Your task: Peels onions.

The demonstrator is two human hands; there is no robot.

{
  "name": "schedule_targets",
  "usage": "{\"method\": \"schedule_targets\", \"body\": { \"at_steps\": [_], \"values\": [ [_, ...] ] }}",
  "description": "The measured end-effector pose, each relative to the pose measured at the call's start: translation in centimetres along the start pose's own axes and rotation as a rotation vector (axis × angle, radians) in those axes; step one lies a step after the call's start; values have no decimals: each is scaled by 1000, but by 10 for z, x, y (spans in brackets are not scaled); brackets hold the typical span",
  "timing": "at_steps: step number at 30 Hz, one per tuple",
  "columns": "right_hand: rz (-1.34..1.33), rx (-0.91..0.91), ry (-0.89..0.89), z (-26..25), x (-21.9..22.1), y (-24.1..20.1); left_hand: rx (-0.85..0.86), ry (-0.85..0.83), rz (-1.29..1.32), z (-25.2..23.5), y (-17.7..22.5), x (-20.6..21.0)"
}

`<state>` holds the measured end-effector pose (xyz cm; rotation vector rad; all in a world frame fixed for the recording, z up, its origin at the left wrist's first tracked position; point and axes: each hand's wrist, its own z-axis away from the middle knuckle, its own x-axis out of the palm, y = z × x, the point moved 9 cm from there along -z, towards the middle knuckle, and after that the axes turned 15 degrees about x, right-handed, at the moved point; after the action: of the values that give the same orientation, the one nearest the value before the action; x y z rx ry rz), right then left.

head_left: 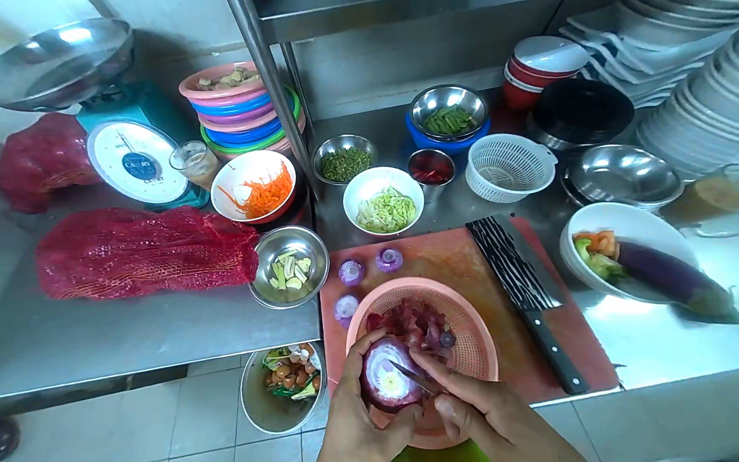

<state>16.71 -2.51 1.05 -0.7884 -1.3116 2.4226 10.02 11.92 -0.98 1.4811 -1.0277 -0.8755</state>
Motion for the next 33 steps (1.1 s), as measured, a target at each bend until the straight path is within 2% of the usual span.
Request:
{"method": "schedule_targets", "body": {
  "at_steps": [3,11,15,20,25,29,33],
  "values": [
    [-32,-48,79,-2,-5,5,-11,-21,27,1,0,1],
    [-4,-34,-8,5,-3,-3,-12,-17,7,1,1,3],
    [-30,-60,76,3,-10,1,-15,-32,16,1,2,5],
    [-160,113,106,-8,-17,26,-50,-75,96,4,-4,12],
    [-380,248,68,-18,-20,44,-94,-140,345,7,-10,15],
    [-349,352,-73,-14,-16,40,-150,-47,379,8,-15,11],
    [-382,342,-86,-7,-22,30,-47,99,165,3,-17,2]
  ]
}}
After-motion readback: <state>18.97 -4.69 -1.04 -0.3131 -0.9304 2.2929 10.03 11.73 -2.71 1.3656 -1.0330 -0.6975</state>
